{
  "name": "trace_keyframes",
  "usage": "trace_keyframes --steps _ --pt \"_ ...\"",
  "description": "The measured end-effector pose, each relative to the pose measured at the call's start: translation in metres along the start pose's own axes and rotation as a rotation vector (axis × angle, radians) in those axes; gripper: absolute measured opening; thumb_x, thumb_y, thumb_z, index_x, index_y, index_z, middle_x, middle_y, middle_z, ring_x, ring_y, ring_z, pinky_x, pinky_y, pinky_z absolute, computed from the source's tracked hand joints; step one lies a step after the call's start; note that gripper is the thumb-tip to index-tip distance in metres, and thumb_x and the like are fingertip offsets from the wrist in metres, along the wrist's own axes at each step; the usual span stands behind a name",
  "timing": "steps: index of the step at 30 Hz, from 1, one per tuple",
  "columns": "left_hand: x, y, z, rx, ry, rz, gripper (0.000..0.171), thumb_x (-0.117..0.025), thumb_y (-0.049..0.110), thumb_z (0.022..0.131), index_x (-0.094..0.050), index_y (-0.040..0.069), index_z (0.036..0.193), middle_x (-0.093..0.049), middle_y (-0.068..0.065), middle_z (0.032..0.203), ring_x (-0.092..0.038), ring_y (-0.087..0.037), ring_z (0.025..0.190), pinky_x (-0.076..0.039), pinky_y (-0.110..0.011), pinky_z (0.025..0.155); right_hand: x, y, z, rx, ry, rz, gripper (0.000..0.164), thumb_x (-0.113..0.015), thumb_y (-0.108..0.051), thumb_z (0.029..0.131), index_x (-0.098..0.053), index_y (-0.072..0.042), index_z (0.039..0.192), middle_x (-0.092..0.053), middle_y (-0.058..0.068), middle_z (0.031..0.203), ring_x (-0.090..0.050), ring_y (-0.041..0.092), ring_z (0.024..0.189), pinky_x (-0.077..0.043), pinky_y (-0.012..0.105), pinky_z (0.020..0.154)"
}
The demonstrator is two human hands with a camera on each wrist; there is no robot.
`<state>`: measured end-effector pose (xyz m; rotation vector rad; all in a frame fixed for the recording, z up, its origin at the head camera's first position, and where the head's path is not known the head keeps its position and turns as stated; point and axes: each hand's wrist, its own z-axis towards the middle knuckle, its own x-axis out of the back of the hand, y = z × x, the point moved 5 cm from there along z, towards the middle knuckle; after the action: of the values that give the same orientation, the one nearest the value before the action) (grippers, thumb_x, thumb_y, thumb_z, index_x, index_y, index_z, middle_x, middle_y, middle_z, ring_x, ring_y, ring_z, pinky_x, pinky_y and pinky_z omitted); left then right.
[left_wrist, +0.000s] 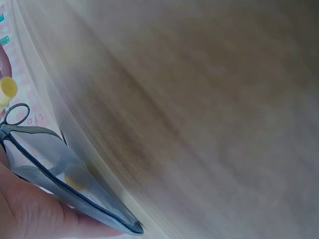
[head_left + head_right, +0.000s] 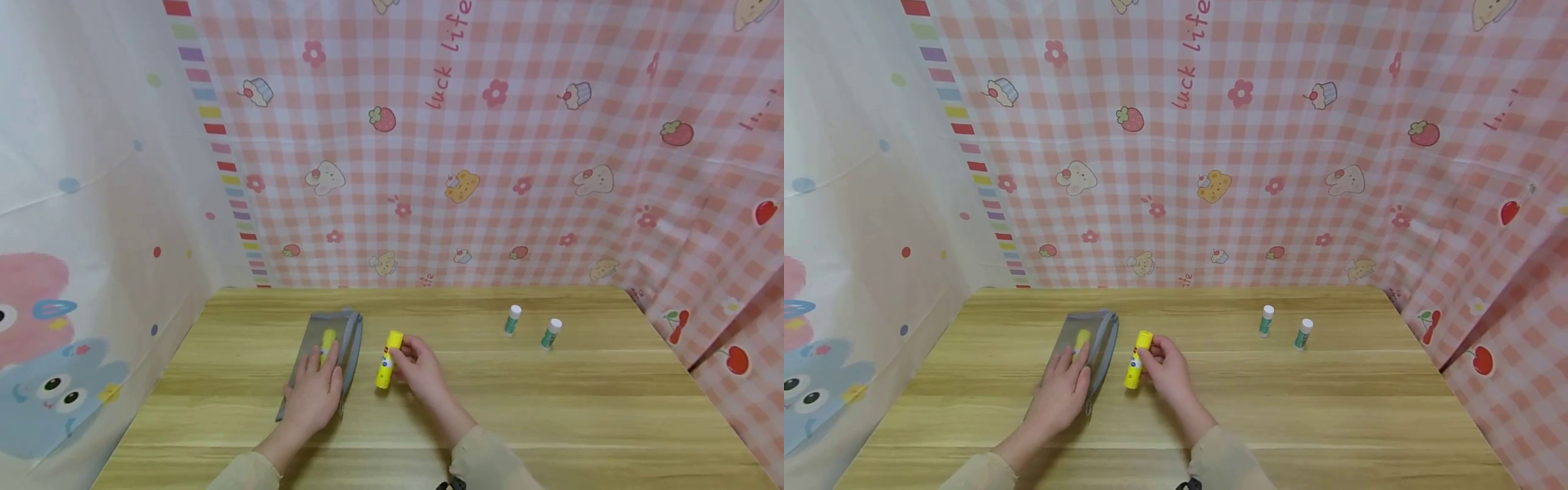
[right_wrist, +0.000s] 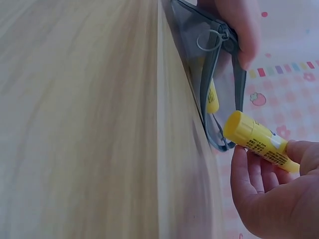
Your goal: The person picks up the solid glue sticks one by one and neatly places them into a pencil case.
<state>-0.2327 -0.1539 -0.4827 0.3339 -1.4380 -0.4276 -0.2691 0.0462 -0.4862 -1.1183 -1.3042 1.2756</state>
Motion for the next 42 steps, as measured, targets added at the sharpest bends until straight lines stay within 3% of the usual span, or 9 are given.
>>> trace_keyframes --steps 6,29,35,42 --pt "0.0 0.0 0.001 0.009 0.002 0.006 0.051 -0.034 0.032 0.107 -0.037 0.013 0.154 -0.032 -0.03 0.153 -0.026 -0.054 0.139 -0.023 -0.085 0.089 -0.013 0.001 0.006 -0.06 0.003 -0.01 0.039 -0.061 -0.015 0.1 -0.052 0.008 0.13 -0.06 0.016 0.109 -0.062 0.02 0.091 -0.058 0.041 0.079" --pt "-0.002 -0.002 0.003 0.015 -0.008 0.005 0.051 -0.035 0.032 0.107 -0.037 0.014 0.154 -0.031 -0.029 0.154 -0.025 -0.055 0.139 -0.023 -0.086 0.089 -0.042 0.013 0.026 -0.147 0.025 0.015 0.037 -0.06 -0.013 0.099 -0.053 0.013 0.125 -0.06 0.015 0.098 -0.06 0.017 0.077 -0.059 0.035 0.066" --pt "-0.002 -0.002 0.003 0.017 -0.012 0.004 0.051 -0.035 0.032 0.107 -0.036 0.014 0.155 -0.03 -0.03 0.154 -0.024 -0.055 0.139 -0.022 -0.086 0.088 -0.047 0.013 0.027 -0.141 0.03 0.028 0.037 -0.062 -0.012 0.098 -0.054 0.014 0.123 -0.059 0.013 0.095 -0.058 0.016 0.073 -0.059 0.035 0.063" --pt "-0.002 -0.002 0.003 0.024 -0.017 0.009 0.051 -0.035 0.032 0.107 -0.036 0.014 0.155 -0.03 -0.03 0.154 -0.025 -0.055 0.139 -0.023 -0.086 0.088 -0.052 0.01 0.031 -0.129 0.024 -0.035 0.037 -0.063 -0.012 0.097 -0.056 0.014 0.122 -0.063 0.013 0.094 -0.06 0.015 0.071 -0.059 0.034 0.06"
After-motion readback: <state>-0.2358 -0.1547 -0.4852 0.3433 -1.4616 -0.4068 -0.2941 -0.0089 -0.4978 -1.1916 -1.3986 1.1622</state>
